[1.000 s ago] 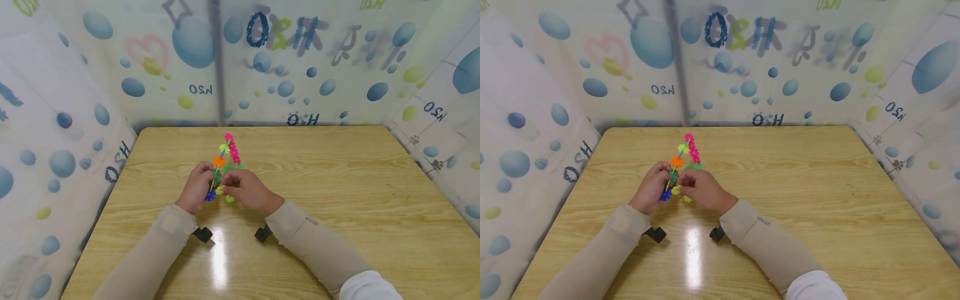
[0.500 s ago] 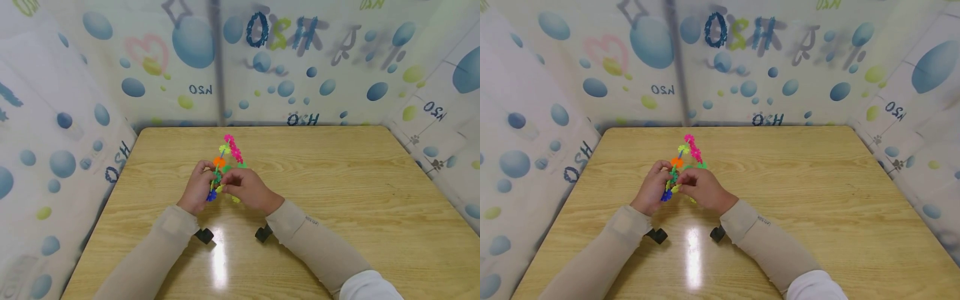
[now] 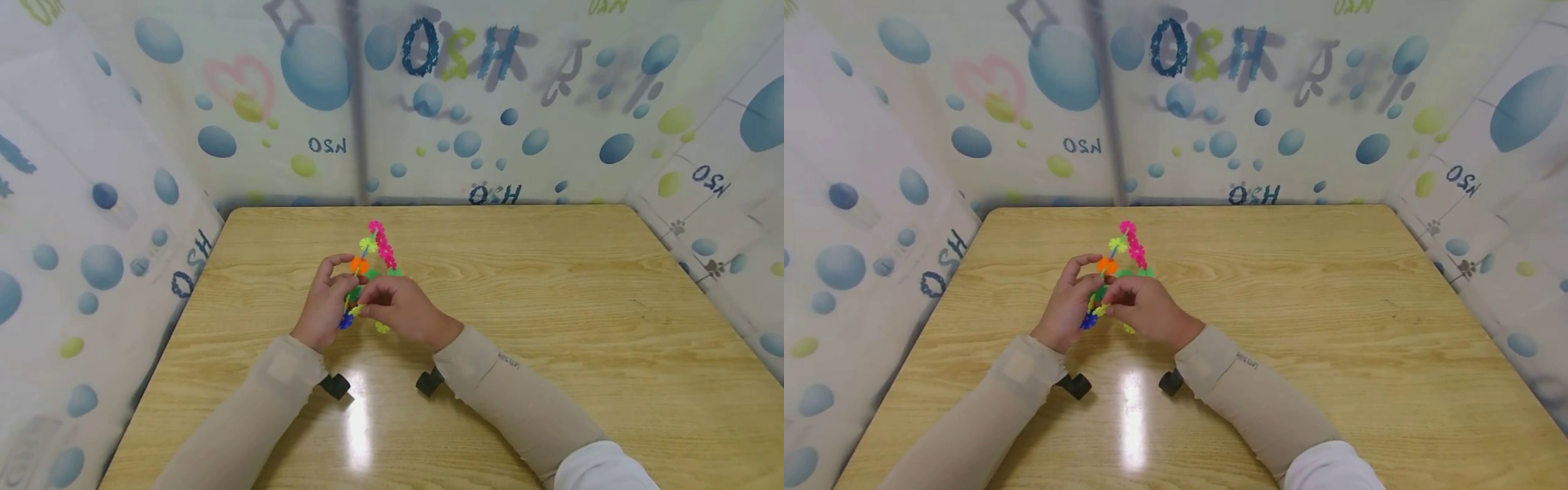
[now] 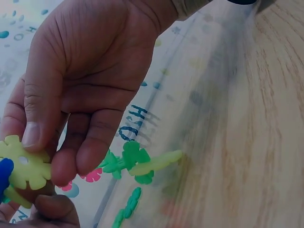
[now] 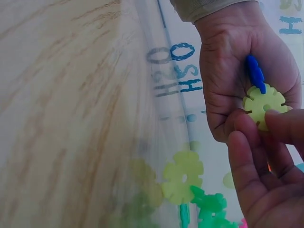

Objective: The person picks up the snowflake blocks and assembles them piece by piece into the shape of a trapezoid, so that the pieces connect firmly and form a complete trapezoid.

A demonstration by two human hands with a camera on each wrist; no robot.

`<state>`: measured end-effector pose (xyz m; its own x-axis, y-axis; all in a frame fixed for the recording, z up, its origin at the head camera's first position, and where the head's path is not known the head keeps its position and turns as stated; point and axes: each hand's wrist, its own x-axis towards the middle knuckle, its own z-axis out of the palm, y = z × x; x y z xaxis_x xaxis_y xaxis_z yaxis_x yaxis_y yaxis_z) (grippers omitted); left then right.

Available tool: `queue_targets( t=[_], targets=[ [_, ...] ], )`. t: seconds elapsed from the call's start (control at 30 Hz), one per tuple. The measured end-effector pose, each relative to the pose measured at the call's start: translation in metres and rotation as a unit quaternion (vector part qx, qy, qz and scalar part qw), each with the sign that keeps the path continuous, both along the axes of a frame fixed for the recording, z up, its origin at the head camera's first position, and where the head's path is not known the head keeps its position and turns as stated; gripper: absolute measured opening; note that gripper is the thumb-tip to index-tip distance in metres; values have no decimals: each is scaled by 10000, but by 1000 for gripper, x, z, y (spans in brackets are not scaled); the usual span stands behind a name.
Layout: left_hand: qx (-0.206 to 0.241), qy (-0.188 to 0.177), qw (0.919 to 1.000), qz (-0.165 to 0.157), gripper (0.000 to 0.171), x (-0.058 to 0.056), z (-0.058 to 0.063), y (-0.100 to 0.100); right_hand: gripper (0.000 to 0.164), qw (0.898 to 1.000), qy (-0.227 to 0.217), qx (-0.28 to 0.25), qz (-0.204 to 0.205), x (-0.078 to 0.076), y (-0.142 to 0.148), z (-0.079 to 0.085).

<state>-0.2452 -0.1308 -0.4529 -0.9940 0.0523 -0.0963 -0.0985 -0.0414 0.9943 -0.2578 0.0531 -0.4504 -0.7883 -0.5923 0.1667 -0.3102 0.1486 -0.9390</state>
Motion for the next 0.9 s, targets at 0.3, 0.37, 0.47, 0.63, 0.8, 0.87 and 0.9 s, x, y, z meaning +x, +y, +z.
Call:
queue_targets(
  t=[0.3,0.37,0.47,0.63,0.8,0.87,0.9],
  targets=[
    [-103,148,9996,212,41,2,-2,5,3,9999,19,104,64,1,-2,-3],
    [-123,159,9995,250,41,2,-2,6,3,9998,48,201,41,2,-2,-2],
    [-157,137,9995,217,42,1,-1,6,2,9994,77,323,21,3,0,0],
    [-200,86,9996,193,42,0,3,1,13,9992,-36,240,-309,-8,10,2],
    [-23,47,9992,391,38,-2,6,-6,26,9860,-624,-101,-1545,-32,28,-4],
    [-64,38,9987,502,38,-2,7,-8,30,9786,-1003,27,-1797,-40,34,-7],
    [-84,39,9985,547,38,-2,7,-9,32,9760,-1194,162,-1816,-43,35,-8]
  ],
)
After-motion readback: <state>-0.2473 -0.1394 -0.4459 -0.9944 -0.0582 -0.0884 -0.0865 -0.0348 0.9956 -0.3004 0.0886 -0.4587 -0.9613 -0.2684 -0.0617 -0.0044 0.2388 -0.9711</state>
